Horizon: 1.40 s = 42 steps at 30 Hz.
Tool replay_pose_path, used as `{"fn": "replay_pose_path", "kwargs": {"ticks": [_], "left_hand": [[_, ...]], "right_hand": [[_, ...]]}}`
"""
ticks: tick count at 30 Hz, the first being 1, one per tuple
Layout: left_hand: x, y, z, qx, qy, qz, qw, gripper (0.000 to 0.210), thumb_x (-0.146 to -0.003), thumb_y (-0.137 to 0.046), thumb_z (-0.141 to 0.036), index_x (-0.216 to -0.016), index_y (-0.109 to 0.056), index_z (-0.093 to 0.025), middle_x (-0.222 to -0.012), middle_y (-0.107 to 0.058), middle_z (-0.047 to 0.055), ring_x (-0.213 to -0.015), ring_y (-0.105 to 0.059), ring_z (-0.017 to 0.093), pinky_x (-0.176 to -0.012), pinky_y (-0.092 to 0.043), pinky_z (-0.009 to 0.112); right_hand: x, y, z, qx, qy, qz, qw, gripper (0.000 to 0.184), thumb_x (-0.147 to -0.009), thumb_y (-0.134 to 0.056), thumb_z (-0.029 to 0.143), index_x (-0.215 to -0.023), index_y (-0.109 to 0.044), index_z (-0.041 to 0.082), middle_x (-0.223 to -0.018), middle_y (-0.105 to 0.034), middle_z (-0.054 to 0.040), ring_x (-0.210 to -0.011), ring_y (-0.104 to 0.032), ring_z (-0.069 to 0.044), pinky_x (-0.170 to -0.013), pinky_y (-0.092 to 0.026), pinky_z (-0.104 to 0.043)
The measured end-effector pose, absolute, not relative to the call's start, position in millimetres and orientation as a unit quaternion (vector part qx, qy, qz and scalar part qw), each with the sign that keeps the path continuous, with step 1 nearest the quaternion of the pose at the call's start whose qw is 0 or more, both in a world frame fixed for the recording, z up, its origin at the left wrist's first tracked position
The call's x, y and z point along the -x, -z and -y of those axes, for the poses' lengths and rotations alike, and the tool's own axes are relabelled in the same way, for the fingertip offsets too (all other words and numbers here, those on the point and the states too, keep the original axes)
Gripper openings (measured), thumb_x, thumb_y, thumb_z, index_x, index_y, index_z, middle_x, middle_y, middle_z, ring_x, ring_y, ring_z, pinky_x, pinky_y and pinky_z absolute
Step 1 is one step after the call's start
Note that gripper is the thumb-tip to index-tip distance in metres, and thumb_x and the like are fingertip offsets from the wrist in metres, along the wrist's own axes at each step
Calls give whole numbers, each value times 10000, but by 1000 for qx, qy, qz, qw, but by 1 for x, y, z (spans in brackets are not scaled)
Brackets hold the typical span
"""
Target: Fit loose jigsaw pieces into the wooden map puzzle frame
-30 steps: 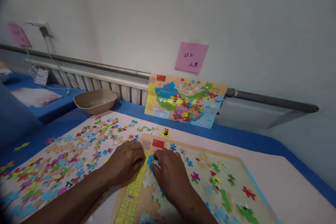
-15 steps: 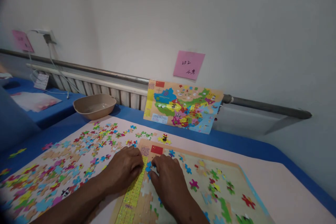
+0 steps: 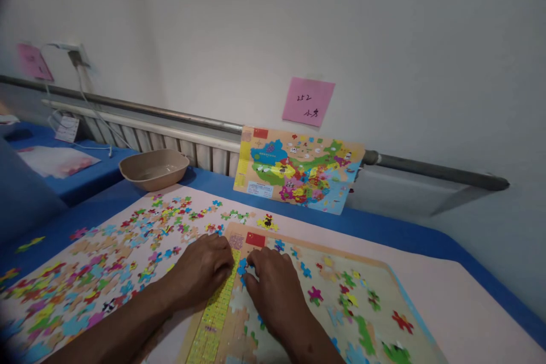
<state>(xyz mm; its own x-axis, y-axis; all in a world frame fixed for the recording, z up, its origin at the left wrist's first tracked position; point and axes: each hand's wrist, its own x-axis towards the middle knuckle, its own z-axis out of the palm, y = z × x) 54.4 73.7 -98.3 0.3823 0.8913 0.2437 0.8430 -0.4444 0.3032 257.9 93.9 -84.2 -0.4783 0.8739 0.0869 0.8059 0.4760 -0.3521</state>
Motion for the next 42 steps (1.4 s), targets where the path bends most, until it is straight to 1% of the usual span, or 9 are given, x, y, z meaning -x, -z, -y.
{"fn": "replay_pose_path", "kwargs": {"ticks": [15, 26, 31, 37, 40, 42], "left_hand": [[-54, 101, -74, -830, -197, -518, 65, 142, -854, -568, -121, -781, -664, -195, -878, -675, 42, -877, -605, 214, -785, -399, 367], [-53, 99, -75, -831, -200, -515, 69, 136, -823, -569, -106, -767, -659, -191, -859, -672, 46, -853, -605, 218, -756, -385, 366], [-53, 99, -75, -828, -215, -512, 78, 140, -834, -562, -121, -754, -651, -191, -851, -663, 55, -849, -594, 225, -747, -368, 373], [-54, 98, -73, -811, -262, -510, 118, 159, -832, -544, -127, -720, -638, -189, -817, -643, 59, -825, -565, 222, -756, -355, 374], [-57, 94, -70, -781, -311, -517, 162, 130, -824, -558, -143, -769, -662, -199, -860, -657, 52, -874, -575, 220, -805, -380, 367], [-61, 93, -69, -745, -350, -529, 206, 93, -797, -588, -157, -784, -668, -202, -858, -659, 40, -875, -586, 210, -807, -398, 348]], "right_hand": [[-255, 82, -93, 496, -141, 848, 123, 166, -865, -719, 91, -985, -695, 203, -1009, -706, -44, -990, -609, -274, -849, -346, -389], [-255, 81, -93, 498, -130, 848, 125, 160, -852, -710, 87, -962, -701, 203, -959, -701, -39, -945, -607, -262, -797, -326, -366], [-256, 81, -91, 494, -129, 849, 135, 174, -847, -699, 75, -957, -692, 209, -966, -699, -33, -960, -603, -259, -813, -326, -366], [-257, 84, -92, 490, -123, 849, 157, 177, -836, -703, 77, -948, -667, 209, -941, -685, -27, -901, -587, -242, -779, -314, -355], [-259, 87, -92, 474, -110, 853, 187, 125, -851, -692, 107, -909, -638, 203, -899, -665, -28, -865, -575, -236, -752, -301, -351], [-259, 87, -92, 458, -105, 856, 218, 81, -883, -676, 147, -908, -624, 203, -892, -656, -33, -857, -569, -236, -754, -303, -355]]}}
